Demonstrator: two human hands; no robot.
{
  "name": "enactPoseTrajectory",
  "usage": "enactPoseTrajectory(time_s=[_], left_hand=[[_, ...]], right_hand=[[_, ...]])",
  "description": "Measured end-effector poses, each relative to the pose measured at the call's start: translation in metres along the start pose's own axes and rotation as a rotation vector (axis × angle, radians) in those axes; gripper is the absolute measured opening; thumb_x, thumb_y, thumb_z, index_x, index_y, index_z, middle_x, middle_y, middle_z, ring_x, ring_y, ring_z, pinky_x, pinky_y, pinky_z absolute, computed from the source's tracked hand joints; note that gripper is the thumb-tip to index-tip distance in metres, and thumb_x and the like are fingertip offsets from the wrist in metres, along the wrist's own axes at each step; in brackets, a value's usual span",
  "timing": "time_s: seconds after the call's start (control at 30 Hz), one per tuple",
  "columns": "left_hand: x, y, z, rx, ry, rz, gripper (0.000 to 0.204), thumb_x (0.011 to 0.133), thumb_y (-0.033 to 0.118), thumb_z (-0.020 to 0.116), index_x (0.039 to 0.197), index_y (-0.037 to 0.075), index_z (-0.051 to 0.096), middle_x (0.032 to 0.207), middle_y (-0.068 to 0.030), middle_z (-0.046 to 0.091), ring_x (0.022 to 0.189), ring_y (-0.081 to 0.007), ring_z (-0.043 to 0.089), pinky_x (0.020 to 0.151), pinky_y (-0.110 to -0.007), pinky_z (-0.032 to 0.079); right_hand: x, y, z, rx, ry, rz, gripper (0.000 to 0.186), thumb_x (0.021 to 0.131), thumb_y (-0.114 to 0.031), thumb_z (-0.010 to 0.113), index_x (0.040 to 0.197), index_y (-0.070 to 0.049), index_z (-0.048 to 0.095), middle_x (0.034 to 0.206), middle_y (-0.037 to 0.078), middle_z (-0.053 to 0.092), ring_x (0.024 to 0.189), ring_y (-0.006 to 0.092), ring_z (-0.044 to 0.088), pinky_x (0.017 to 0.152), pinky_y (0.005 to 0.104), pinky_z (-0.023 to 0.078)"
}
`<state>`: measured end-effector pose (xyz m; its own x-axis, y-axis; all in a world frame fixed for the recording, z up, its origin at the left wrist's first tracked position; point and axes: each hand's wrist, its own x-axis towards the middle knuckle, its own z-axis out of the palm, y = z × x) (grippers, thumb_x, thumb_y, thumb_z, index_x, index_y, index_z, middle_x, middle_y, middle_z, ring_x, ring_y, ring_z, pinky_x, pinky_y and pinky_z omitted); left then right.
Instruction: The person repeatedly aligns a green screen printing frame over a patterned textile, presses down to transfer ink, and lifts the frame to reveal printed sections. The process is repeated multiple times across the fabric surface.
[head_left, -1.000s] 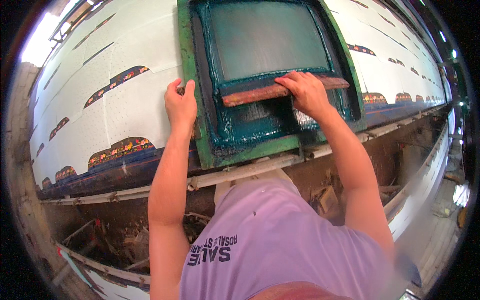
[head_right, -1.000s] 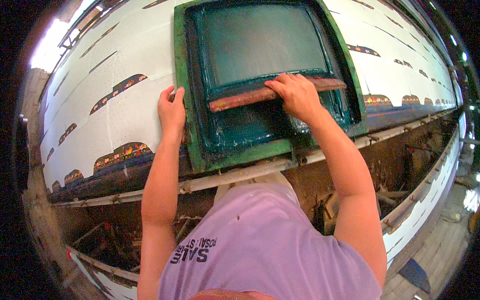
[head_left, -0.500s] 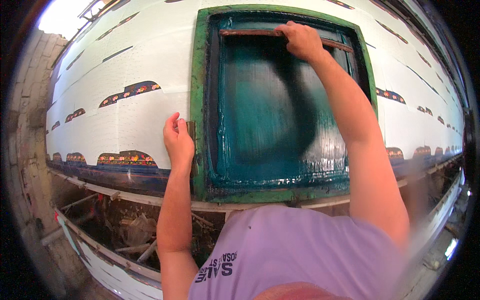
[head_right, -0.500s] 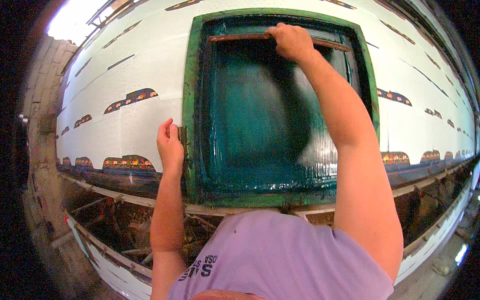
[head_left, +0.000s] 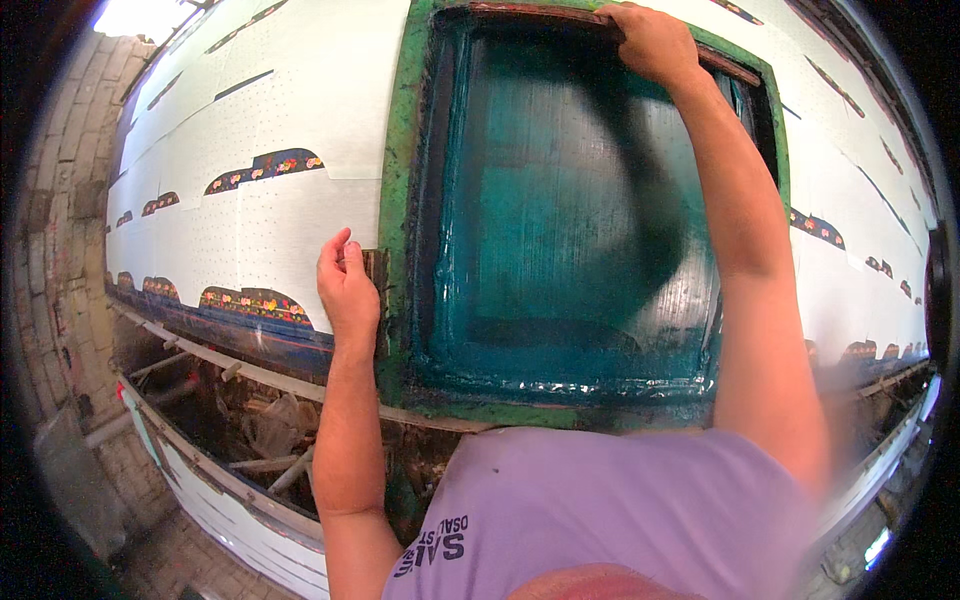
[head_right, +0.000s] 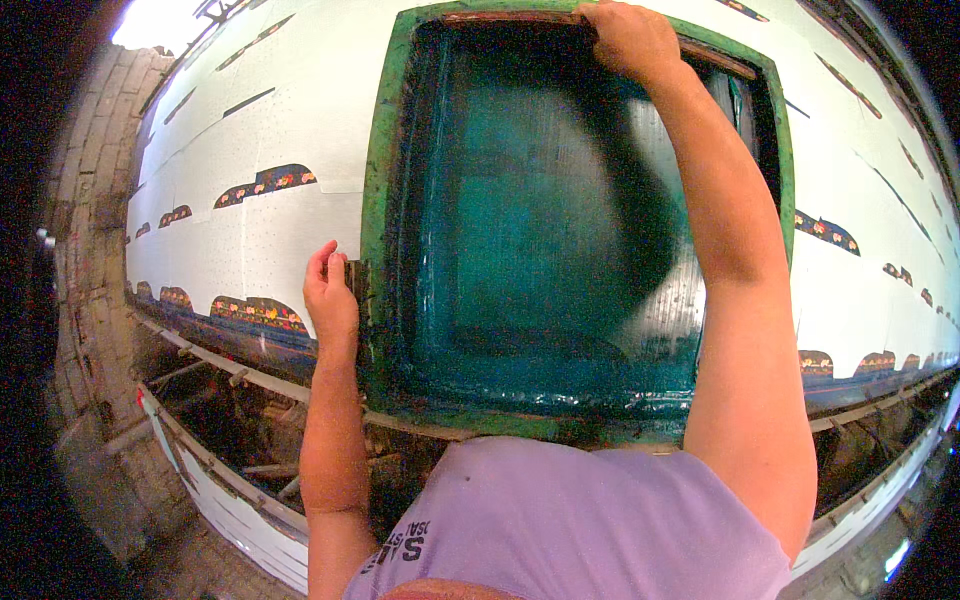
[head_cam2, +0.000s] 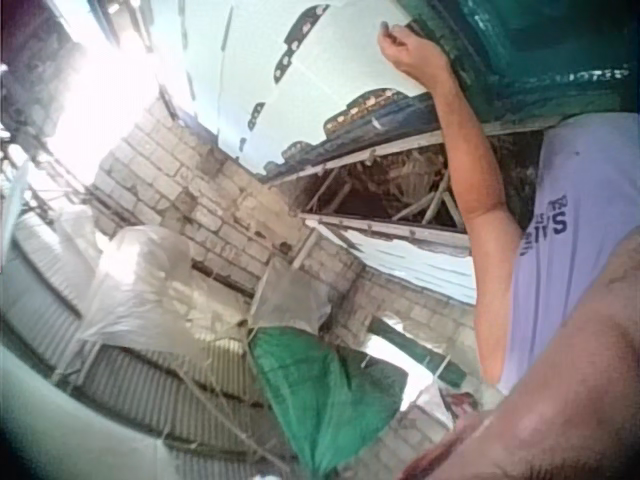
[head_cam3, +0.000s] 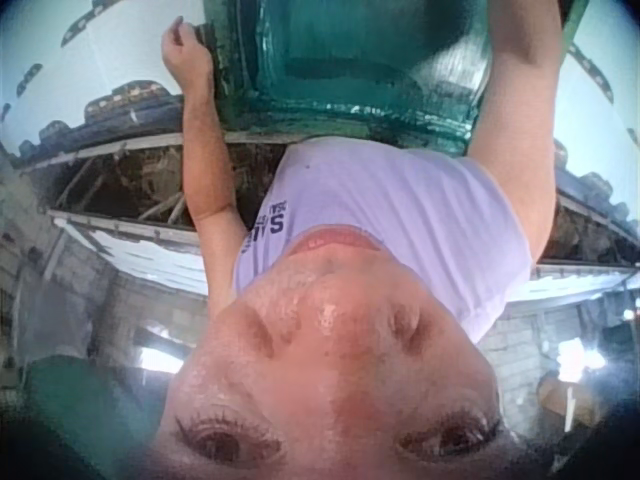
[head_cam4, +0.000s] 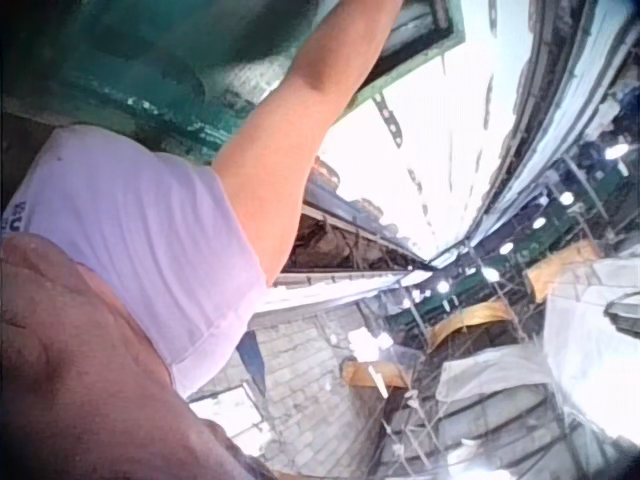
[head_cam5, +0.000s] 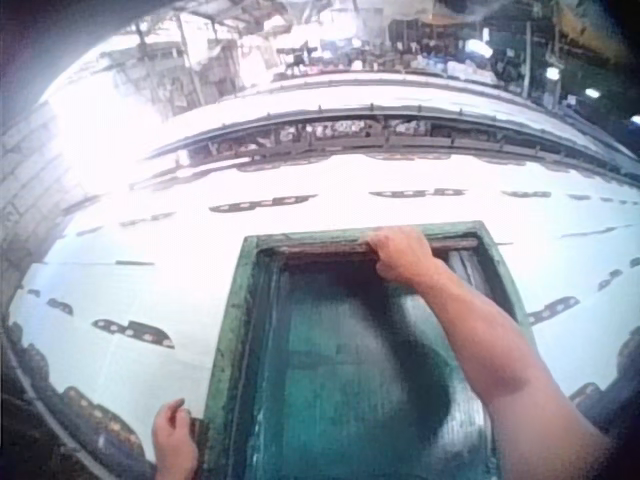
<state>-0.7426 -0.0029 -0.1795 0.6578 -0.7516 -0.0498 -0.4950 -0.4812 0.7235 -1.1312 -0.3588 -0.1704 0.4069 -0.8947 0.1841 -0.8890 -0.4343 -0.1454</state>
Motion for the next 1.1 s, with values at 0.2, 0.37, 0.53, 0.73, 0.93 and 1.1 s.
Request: enactPoseTrajectory(time_s=[0.2, 0.37, 0.53, 0.73, 0.93, 1.1], left_hand=[[0.002, -0.001, 0.003, 0.036, 0.014, 0.037, 0.034, 0.115, 0.019, 0.058, 0.141, -0.001, 0.07, 0.119, -0.0119, 0.076, 0.108, -0.0189, 0.069, 0.1, -0.034, 0.055], [0.004, -0.001, 0.003, 0.06, 0.001, 0.074, 0.035, 0.114, 0.02, 0.059, 0.139, -0.002, 0.071, 0.117, -0.0119, 0.076, 0.107, -0.019, 0.069, 0.099, -0.034, 0.055], [0.007, -0.001, 0.003, 0.033, -0.029, 0.128, 0.036, 0.114, 0.021, 0.058, 0.138, -0.002, 0.071, 0.124, -0.0165, 0.075, 0.112, -0.0249, 0.071, 0.101, -0.037, 0.055], [0.006, 0.001, 0.004, -0.007, -0.082, 0.201, 0.034, 0.112, 0.024, 0.059, 0.124, -0.003, 0.076, 0.119, -0.0224, 0.078, 0.108, -0.0346, 0.075, 0.097, -0.044, 0.056], [0.012, 0.003, 0.004, 0.012, -0.126, 0.185, 0.033, 0.109, 0.028, 0.061, 0.113, -0.001, 0.077, 0.108, -0.0218, 0.08, 0.102, -0.0387, 0.076, 0.092, -0.048, 0.056], [0.008, 0.003, 0.007, 0.008, -0.147, 0.185, 0.033, 0.108, 0.03, 0.063, 0.116, 0.001, 0.078, 0.112, -0.0219, 0.081, 0.107, -0.0414, 0.076, 0.094, -0.05, 0.057]], right_hand=[[0.027, 0.028, -0.011, 0.001, -0.117, 0.012, 0.033, 0.083, -0.012, 0.066, 0.112, -0.009, 0.082, 0.109, 0.02, 0.081, 0.108, 0.0419, 0.077, 0.093, 0.0539, 0.06], [0.025, 0.024, 0.006, -0.105, -0.13, 0.037, 0.033, 0.084, -0.012, 0.066, 0.114, -0.012, 0.082, 0.109, 0.021, 0.081, 0.107, 0.0423, 0.077, 0.092, 0.0544, 0.061], [-0.014, 0.008, -0.01, 0.025, -0.163, -0.155, 0.047, 0.084, -0.014, 0.065, 0.128, -0.018, 0.079, 0.121, 0.019, 0.081, 0.112, 0.0441, 0.077, 0.098, 0.0561, 0.063], [-0.117, -0.054, -0.046, 0.081, -0.367, -0.135, 0.045, 0.083, -0.014, 0.066, 0.125, -0.022, 0.08, 0.114, 0.018, 0.082, 0.106, 0.044, 0.078, 0.093, 0.0566, 0.063], [-0.238, -0.114, -0.069, 0.11, -0.335, -0.098, 0.034, 0.08, -0.006, 0.067, 0.11, -0.016, 0.078, 0.1, 0.021, 0.078, 0.1, 0.0475, 0.074, 0.085, 0.0593, 0.058], [-0.328, -0.15, -0.074, 0.092, -0.337, -0.075, 0.032, 0.082, -0.01, 0.068, 0.111, -0.017, 0.079, 0.098, 0.017, 0.08, 0.097, 0.0434, 0.077, 0.083, 0.059, 0.061]])
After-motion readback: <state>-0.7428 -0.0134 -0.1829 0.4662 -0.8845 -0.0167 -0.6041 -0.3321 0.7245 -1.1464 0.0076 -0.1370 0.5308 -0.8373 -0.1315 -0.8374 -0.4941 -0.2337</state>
